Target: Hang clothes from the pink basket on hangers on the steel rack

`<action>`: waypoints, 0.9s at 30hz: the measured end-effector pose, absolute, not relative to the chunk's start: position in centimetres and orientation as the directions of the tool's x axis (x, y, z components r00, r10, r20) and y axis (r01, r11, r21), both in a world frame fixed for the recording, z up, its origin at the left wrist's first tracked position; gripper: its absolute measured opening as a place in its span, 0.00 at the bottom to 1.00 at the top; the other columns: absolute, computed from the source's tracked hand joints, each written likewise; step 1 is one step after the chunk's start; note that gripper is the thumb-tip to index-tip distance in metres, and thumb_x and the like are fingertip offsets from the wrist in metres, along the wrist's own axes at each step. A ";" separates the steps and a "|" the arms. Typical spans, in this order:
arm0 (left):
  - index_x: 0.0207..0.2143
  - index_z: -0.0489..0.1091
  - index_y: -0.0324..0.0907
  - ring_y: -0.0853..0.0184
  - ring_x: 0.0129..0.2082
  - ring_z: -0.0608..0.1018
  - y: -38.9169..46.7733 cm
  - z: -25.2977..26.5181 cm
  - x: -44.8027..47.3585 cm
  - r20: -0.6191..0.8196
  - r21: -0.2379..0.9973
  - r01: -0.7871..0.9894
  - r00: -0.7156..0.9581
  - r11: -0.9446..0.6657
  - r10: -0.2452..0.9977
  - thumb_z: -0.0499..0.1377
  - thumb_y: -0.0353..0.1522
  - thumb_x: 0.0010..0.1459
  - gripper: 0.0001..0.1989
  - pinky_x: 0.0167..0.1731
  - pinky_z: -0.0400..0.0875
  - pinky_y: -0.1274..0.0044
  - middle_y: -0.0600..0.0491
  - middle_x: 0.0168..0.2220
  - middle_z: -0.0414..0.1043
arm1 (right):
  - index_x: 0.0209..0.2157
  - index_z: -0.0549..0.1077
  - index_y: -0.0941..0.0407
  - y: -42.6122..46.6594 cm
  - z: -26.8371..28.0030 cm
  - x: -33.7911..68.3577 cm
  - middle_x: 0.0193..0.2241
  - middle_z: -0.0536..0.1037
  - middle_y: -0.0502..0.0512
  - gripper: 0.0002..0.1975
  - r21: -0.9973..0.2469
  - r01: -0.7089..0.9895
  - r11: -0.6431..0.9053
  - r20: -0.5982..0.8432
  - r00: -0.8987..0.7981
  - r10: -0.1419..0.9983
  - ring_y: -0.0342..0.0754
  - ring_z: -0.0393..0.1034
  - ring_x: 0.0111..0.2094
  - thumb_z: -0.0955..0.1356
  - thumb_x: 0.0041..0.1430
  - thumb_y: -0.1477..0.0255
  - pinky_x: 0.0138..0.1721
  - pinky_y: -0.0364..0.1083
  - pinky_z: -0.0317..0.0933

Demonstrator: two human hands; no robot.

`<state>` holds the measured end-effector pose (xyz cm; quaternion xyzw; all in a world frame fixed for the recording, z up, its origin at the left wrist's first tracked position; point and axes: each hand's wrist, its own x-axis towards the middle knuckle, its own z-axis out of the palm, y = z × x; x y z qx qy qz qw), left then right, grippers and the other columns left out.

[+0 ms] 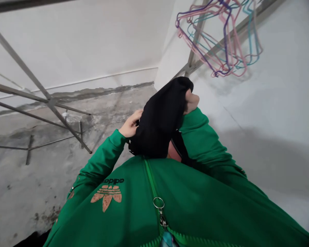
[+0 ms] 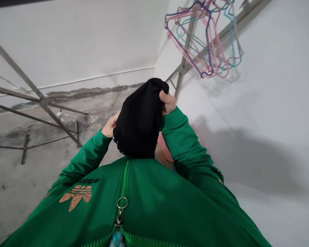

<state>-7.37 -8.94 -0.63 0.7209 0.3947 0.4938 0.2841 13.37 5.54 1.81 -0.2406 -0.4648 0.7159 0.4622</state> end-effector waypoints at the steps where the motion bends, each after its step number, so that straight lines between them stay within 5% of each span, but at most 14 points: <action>1: 0.35 0.69 0.41 0.59 0.51 0.73 -9.3 -0.1 -8.2 0.503 0.801 0.296 0.138 -0.520 0.853 0.56 0.54 0.55 0.24 0.55 0.67 0.66 0.45 0.48 0.71 | 0.35 0.74 0.55 5.3 1.9 12.4 0.39 0.80 0.55 0.33 -0.862 -0.489 -0.132 0.113 -0.439 0.891 0.60 0.64 0.59 0.79 0.27 0.51 0.62 0.58 0.60; 6: 0.27 0.58 0.42 0.74 0.25 0.67 -10.2 2.1 -12.0 0.362 0.918 0.243 -0.187 -0.314 0.913 0.60 0.52 0.54 0.24 0.30 0.67 0.79 0.59 0.24 0.61 | 0.35 0.74 0.52 6.0 1.3 9.5 0.37 0.80 0.52 0.27 -0.882 -0.469 -0.053 0.177 -0.434 0.883 0.57 0.67 0.57 0.78 0.33 0.52 0.61 0.55 0.63; 14: 0.25 0.61 0.38 0.77 0.19 0.64 -11.2 6.7 -14.1 0.019 1.000 0.027 -0.154 -0.015 0.988 0.65 0.36 0.54 0.16 0.21 0.58 0.83 0.60 0.20 0.61 | 0.40 0.73 0.59 10.9 -0.4 6.5 0.37 0.77 0.54 0.30 -0.945 -0.324 0.039 0.234 -0.589 0.773 0.54 0.72 0.49 0.77 0.39 0.54 0.54 0.56 0.66; 20: 0.24 0.61 0.39 0.77 0.19 0.66 -9.5 7.8 -11.8 0.065 0.961 -0.220 -0.400 -0.165 0.914 0.64 0.32 0.55 0.14 0.21 0.62 0.84 0.59 0.21 0.62 | 0.52 0.68 0.57 11.5 0.8 5.6 0.51 0.68 0.60 0.30 -0.854 -0.002 0.521 0.440 -0.536 0.720 0.50 0.68 0.49 0.71 0.52 0.55 0.53 0.53 0.66; 23: 0.25 0.60 0.40 0.76 0.22 0.70 -7.6 6.5 -10.1 0.088 0.921 -0.280 -0.531 -0.273 0.843 0.64 0.32 0.56 0.15 0.26 0.67 0.83 0.59 0.22 0.64 | 0.58 0.61 0.55 7.3 2.4 5.3 0.50 0.69 0.61 0.30 -0.757 -0.062 0.651 0.531 -0.640 0.556 0.50 0.69 0.49 0.65 0.60 0.54 0.52 0.52 0.67; 27: 0.29 0.63 0.41 0.74 0.30 0.75 -5.9 4.9 -7.9 0.178 0.895 -0.265 -0.525 -0.359 0.832 0.62 0.33 0.58 0.10 0.37 0.70 0.80 0.58 0.28 0.69 | 0.62 0.55 0.61 2.3 3.0 3.6 0.55 0.66 0.68 0.35 -0.642 -0.062 0.764 0.556 -0.723 0.409 0.58 0.62 0.57 0.66 0.59 0.59 0.59 0.60 0.60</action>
